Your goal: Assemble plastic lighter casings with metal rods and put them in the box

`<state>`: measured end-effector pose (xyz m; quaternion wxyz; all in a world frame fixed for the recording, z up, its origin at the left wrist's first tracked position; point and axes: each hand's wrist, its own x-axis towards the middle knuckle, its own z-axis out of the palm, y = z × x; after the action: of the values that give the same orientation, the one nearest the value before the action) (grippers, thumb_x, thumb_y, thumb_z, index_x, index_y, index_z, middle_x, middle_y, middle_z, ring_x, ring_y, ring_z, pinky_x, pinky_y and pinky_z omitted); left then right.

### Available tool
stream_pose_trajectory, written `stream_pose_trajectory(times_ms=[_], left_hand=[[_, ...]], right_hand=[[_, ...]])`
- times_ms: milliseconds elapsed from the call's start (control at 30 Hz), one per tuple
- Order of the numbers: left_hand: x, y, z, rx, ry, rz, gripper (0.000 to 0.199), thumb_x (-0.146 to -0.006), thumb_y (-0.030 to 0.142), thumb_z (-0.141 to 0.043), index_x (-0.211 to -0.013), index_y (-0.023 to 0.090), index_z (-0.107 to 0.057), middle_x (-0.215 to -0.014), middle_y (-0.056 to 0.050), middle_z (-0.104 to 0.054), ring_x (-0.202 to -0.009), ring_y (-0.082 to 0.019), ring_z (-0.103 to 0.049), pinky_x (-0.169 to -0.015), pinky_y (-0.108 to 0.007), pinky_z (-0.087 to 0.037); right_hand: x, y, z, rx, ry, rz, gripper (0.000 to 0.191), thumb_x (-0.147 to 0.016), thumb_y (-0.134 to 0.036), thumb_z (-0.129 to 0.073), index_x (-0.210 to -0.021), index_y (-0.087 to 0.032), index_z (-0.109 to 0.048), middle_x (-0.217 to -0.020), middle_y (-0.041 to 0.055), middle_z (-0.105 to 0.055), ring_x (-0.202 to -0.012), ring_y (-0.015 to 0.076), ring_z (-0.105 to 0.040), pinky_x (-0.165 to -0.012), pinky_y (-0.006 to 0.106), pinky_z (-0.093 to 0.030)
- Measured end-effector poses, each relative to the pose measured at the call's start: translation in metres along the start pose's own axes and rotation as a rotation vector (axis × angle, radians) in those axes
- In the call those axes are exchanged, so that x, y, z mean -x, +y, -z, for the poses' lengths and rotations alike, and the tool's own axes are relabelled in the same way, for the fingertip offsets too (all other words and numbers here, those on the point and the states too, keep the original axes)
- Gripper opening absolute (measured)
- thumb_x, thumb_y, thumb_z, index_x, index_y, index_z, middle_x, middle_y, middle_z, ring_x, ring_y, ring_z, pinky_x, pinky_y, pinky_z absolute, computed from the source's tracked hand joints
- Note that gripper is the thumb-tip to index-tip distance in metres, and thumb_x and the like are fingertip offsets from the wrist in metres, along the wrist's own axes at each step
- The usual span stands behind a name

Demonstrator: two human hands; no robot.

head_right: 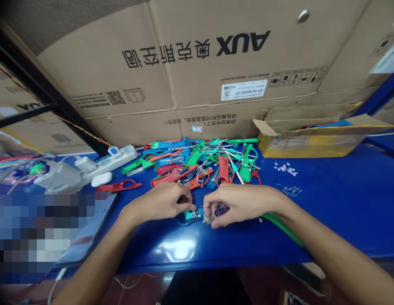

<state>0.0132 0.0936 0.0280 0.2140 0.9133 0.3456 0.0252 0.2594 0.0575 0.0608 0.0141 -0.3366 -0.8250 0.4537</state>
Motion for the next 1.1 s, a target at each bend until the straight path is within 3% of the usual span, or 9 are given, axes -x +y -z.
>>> stream_pose_trajectory(times_ms=[233, 367, 500, 600, 767, 900, 1100], left_hand=[[-0.001, -0.002, 0.002, 0.057, -0.038, -0.014, 0.019, -0.092, 0.041, -0.069, -0.09, 0.023, -0.075, -0.083, 0.0, -0.076, -0.076, -0.018, -0.068, -0.064, -0.027, -0.041], [0.003, -0.004, 0.008, 0.135, 0.013, -0.043, 0.019, -0.097, 0.037, -0.065, -0.091, 0.02, -0.07, -0.082, 0.001, -0.071, -0.072, -0.015, -0.064, -0.063, -0.026, -0.041], [0.022, 0.005, -0.004, 0.153, 0.198, -0.002, 0.014, -0.099, 0.034, -0.062, -0.093, 0.022, -0.066, -0.09, 0.0, -0.071, -0.081, -0.017, -0.066, -0.07, -0.027, -0.046], [0.043, 0.021, -0.03, 0.144, 0.43, 0.115, 0.01, -0.101, 0.032, -0.059, -0.1, 0.024, -0.064, -0.097, -0.001, -0.071, -0.087, -0.019, -0.066, -0.076, -0.031, -0.049], [0.059, 0.047, -0.071, 0.176, 0.73, 0.167, 0.014, -0.103, 0.022, -0.052, -0.106, 0.024, -0.066, -0.101, -0.003, -0.073, -0.093, -0.021, -0.062, -0.082, -0.034, -0.051], [0.059, 0.053, -0.08, 0.176, 0.79, 0.16, 0.015, -0.103, 0.02, -0.053, -0.105, 0.024, -0.067, -0.102, -0.005, -0.073, -0.094, -0.023, -0.059, -0.085, -0.039, -0.051], [0.06, 0.052, -0.08, 0.184, 0.751, 0.141, 0.015, -0.102, 0.018, -0.05, -0.103, 0.023, -0.065, -0.104, -0.007, -0.07, -0.102, -0.025, -0.057, -0.092, -0.044, -0.049]], right_hand=[[0.001, 0.006, 0.004, 0.092, 0.054, -0.057, 0.021, -0.091, -0.039, -0.068, -0.097, -0.019, -0.069, -0.089, 0.0031, -0.07, -0.081, 0.0178, -0.062, -0.069, 0.028, -0.044], [-0.002, 0.01, 0.001, 0.13, 0.048, -0.081, 0.021, -0.091, -0.04, -0.069, -0.101, -0.021, -0.068, -0.09, 0.0023, -0.068, -0.081, 0.018, -0.061, -0.069, 0.028, -0.043], [-0.004, 0.011, -0.004, 0.162, 0.071, -0.068, 0.02, -0.091, -0.039, -0.069, -0.101, -0.022, -0.067, -0.092, 0.0018, -0.068, -0.081, 0.018, -0.061, -0.07, 0.029, -0.042], [-0.006, 0.011, -0.008, 0.177, 0.068, -0.03, 0.019, -0.092, -0.039, -0.069, -0.1, -0.022, -0.067, -0.093, 0.0022, -0.069, -0.083, 0.0185, -0.062, -0.072, 0.029, -0.042], [-0.012, 0.011, -0.016, 0.178, 0.082, 0.031, 0.019, -0.093, -0.039, -0.067, -0.1, -0.021, -0.067, -0.093, 0.0031, -0.07, -0.083, 0.0189, -0.063, -0.072, 0.029, -0.042], [-0.017, 0.013, -0.019, 0.153, 0.139, 0.084, 0.02, -0.094, -0.039, -0.067, -0.103, -0.021, -0.067, -0.097, 0.003, -0.071, -0.083, 0.0179, -0.064, -0.073, 0.029, -0.044], [-0.024, 0.015, -0.022, 0.101, 0.144, 0.143, 0.022, -0.094, -0.042, -0.067, -0.103, -0.022, -0.067, -0.096, 0.0021, -0.072, -0.083, 0.0174, -0.065, -0.073, 0.028, -0.045]])
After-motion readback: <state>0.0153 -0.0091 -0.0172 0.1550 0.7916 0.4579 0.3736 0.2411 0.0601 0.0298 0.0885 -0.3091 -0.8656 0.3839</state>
